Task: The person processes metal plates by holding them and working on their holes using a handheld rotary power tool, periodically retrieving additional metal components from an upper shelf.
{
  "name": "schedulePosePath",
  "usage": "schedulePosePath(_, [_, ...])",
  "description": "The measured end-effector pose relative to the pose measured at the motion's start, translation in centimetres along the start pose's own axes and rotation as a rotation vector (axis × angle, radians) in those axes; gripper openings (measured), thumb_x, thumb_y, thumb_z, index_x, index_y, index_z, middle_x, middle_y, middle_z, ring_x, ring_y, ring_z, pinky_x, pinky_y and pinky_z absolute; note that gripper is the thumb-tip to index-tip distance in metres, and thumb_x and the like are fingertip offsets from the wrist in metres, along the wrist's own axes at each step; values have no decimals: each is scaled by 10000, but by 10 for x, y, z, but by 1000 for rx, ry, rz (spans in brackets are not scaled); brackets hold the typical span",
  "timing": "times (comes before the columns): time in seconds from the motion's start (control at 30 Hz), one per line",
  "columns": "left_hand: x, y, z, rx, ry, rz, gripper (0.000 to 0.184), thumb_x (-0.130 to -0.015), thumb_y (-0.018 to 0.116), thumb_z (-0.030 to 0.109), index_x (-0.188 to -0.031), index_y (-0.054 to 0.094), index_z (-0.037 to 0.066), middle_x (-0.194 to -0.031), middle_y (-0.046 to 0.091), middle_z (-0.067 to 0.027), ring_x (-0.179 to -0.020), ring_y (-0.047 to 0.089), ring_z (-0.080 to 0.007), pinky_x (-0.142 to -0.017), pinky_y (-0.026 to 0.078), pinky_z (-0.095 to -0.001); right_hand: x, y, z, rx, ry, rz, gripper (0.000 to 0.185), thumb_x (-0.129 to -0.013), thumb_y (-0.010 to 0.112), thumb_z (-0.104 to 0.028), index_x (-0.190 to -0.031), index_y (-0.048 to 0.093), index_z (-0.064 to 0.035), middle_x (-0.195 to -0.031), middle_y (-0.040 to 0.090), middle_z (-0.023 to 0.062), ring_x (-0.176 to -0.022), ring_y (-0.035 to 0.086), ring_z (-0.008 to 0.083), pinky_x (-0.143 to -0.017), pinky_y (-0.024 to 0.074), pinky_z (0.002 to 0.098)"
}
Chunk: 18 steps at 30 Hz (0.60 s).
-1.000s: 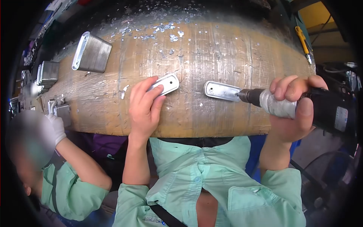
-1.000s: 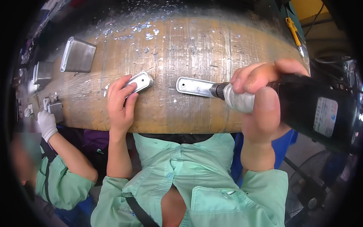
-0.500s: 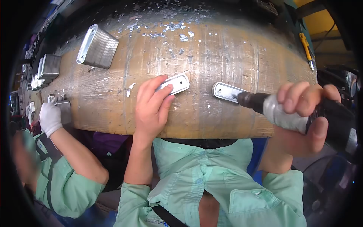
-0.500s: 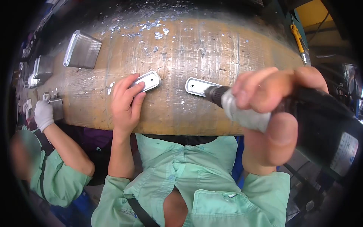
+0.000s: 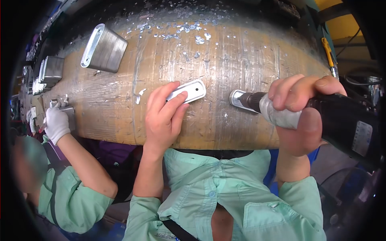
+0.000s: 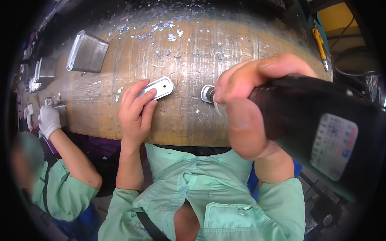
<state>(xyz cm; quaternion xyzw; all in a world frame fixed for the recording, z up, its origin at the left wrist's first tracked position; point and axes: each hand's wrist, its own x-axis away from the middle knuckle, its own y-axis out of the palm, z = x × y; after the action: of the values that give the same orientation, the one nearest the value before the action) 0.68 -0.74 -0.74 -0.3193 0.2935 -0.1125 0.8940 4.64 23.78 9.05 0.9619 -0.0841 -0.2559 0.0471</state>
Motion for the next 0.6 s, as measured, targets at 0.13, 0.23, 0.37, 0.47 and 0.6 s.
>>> schedulePosePath(0.13, [-4,-2,3,-6,1,-9,200,-813,704,28,-1012,692,11,-1168,640,-183,-1054,610,-357,-915,480,-400,-4,5,1,-30,1,7,472,-865,737,-247,-1208,457,-82,-807,573,45,-715,577,219,-693,497,405])
schedulePosePath(0.23, [-4,-4,6,-31,24,1,204,-812,703,29,-1015,689,13,-1163,641,-183,-1049,613,-357,-914,480,-397,-3,0,3,-21,-72,8,489,-836,722,-146,-1221,438,-42,-802,590,56,-715,600,201,-685,523,374])
schedulePosePath(0.37, [1,-4,3,-90,76,-21,277,-794,716,48,-1068,680,31,-1226,607,-193,-1116,570,-380,-951,446,-445,4,-15,-15,-137,-149,118,493,-874,685,-142,-1275,421,-33,-822,582,51,-743,602,190,-697,536,384])
schedulePosePath(0.47, [-1,-6,20,-237,126,2,353,-744,740,82,-1090,676,52,-1267,579,-176,-1179,520,-384,-974,396,-484,14,-54,-37,-160,-138,162,508,-899,647,-195,-1324,415,-42,-822,564,46,-749,571,202,-709,500,379])
schedulePosePath(0.6, [-16,3,50,-283,238,-108,421,-699,757,101,-1108,665,74,-1295,560,-153,-1220,481,-388,-980,369,-513,32,-100,-43,15,-148,293,474,-888,612,-142,-1303,428,-9,-823,559,80,-745,557,207,-702,491,379])
